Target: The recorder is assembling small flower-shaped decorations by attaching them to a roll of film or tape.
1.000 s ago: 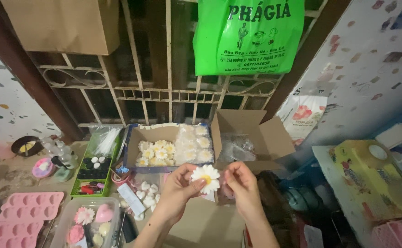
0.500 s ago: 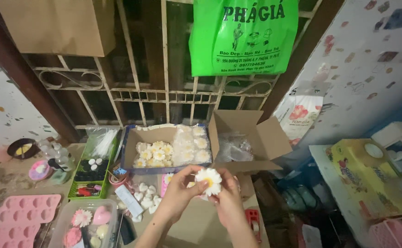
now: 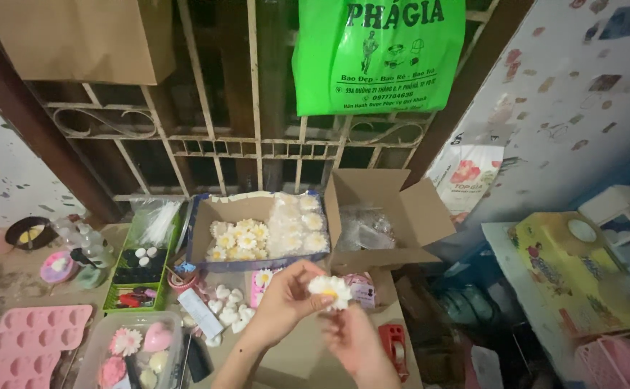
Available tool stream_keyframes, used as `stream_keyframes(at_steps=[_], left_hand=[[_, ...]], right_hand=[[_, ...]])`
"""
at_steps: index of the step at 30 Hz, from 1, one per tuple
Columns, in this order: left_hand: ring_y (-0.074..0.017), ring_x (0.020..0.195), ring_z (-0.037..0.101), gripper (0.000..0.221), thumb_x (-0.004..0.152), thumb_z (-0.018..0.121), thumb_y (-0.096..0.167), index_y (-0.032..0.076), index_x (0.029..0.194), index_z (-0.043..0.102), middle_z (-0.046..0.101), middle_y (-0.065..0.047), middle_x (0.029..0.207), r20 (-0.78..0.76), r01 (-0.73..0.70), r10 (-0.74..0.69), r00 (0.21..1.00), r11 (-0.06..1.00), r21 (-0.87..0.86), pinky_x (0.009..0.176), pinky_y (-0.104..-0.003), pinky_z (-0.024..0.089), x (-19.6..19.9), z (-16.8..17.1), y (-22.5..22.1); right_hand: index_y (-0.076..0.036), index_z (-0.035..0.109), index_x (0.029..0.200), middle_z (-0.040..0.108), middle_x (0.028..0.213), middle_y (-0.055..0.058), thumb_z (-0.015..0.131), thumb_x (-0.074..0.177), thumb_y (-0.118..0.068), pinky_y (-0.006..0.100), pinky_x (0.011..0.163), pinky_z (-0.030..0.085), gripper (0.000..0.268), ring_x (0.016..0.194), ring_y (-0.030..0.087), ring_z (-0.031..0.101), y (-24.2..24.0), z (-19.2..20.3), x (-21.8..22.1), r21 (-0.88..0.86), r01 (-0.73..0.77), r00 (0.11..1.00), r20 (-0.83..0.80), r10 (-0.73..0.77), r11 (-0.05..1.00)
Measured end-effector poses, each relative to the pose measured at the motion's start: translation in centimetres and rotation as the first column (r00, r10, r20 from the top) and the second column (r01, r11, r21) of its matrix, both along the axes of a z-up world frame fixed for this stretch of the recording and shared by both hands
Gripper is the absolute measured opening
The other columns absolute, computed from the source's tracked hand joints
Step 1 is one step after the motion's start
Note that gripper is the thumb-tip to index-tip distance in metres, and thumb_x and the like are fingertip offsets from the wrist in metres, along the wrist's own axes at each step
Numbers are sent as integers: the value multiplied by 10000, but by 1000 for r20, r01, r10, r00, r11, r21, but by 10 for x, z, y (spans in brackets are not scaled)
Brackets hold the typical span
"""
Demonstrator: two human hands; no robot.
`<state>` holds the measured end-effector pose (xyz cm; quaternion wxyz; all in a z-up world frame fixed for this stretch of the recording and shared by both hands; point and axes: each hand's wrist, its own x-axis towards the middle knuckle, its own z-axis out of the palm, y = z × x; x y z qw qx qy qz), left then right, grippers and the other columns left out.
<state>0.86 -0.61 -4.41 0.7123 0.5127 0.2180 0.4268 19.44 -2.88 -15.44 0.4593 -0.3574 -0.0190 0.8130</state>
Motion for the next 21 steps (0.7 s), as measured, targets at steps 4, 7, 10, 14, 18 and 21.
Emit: stream_keyframes(at_steps=[4,7,10,14,18,21], left_hand=[[-103,896,693,469,831,775,-45,67,1205,513,723,-57,957,-104,-101,105,989,994,48,760,-248,564,-7,23,0],[-106,834,683,621,797,810,-21,103,1302,470,714,-53,887,-284,-102,127,950,990,102,702,-244,541,-8,44,-3],[-108,796,676,725,777,829,7,126,1376,439,709,-40,853,-398,-100,134,908,989,106,675,-251,524,-7,49,-2],[-133,845,700,835,747,841,-53,86,1453,416,662,-47,859,-11,-221,221,975,970,-101,759,-281,575,5,16,-8],[-169,835,725,825,743,814,-56,73,1441,393,778,-121,940,59,-361,377,925,914,-183,768,-301,586,19,14,-24],[-180,862,747,817,767,799,-78,64,1448,370,785,-159,951,121,-425,440,890,896,-131,774,-302,605,18,7,-23]], right_hand=[[-102,664,1077,666,899,41,596,923,-310,234,598,422,267,691,95,559,-13,89,2,314,149,833,470,-290,938],[-63,688,1098,691,915,47,668,894,-218,240,656,463,258,751,91,607,-20,108,12,550,-122,704,634,-318,826],[-28,699,1097,718,918,71,715,895,-151,257,667,482,237,767,106,626,-22,109,8,591,-214,635,689,-349,778],[-21,647,1089,734,938,77,693,927,-154,282,680,539,215,781,136,675,-29,105,-10,630,-15,666,585,-462,776],[-3,615,1114,719,1004,94,686,947,-170,318,691,570,247,820,159,668,-33,97,-19,680,8,699,520,-490,733],[-27,582,1202,664,1132,101,691,889,-142,326,768,578,351,969,166,652,-33,122,-19,715,-7,704,500,-505,699]])
